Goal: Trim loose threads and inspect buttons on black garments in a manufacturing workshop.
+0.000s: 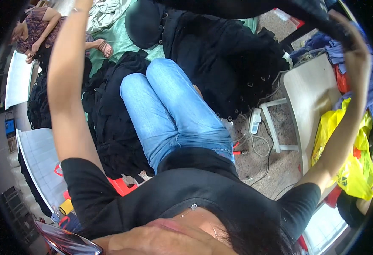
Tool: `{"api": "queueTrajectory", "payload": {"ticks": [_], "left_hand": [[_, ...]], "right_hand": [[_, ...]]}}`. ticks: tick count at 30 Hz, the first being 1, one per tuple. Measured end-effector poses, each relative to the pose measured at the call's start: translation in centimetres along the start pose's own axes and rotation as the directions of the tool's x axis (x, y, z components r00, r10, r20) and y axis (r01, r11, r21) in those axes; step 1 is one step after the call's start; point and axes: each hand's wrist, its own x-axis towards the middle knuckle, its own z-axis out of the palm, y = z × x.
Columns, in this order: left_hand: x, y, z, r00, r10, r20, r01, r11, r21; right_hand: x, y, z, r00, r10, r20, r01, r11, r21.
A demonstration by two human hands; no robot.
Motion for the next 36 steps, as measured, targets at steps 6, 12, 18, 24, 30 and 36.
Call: {"api": "queueTrajectory", "payload": {"ticks": [6, 12, 18, 24, 30, 36], "left_hand": [[-20.3, 1.4, 0.5, 0.728, 0.244, 0.641, -0.158, 0.969, -0.19], [-29.7, 5.6, -2.4, 0.067, 0.12, 0.991, 0.548, 0.825, -0.137], [-21.6, 10.2, -18.7, 0.637, 0.048, 0.769, 0.769, -0.114, -0.629], [-13.3, 11.9, -30.9, 0.981, -0.165, 0.102, 0.143, 0.258, -0.955], [-15.3, 12.2, -36.8, 0.914, -0.4, 0.067, 0.234, 0.384, -0.893], [-25.4, 12.5, -33.9, 0.717, -0.647, 0.258, 0.675, 0.556, -0.485]], "right_hand": [[-5.3, -10.3, 8.3, 0.873, 0.021, 0.487, -0.018, 1.0, -0.01], [-12.5, -16.1, 14.4, 0.165, -0.13, 0.978, 0.106, 0.988, 0.113], [-11.0, -20.5, 16.2, 0.734, 0.06, 0.677, -0.449, 0.79, 0.417], [-7.6, -27.5, 20.5, 0.683, 0.338, 0.648, -0.724, 0.197, 0.661], [-8.1, -36.0, 23.0, 0.693, 0.156, 0.703, -0.715, 0.027, 0.699], [-10.5, -35.1, 24.3, 0.693, 0.223, 0.686, -0.703, -0.004, 0.712]]}}
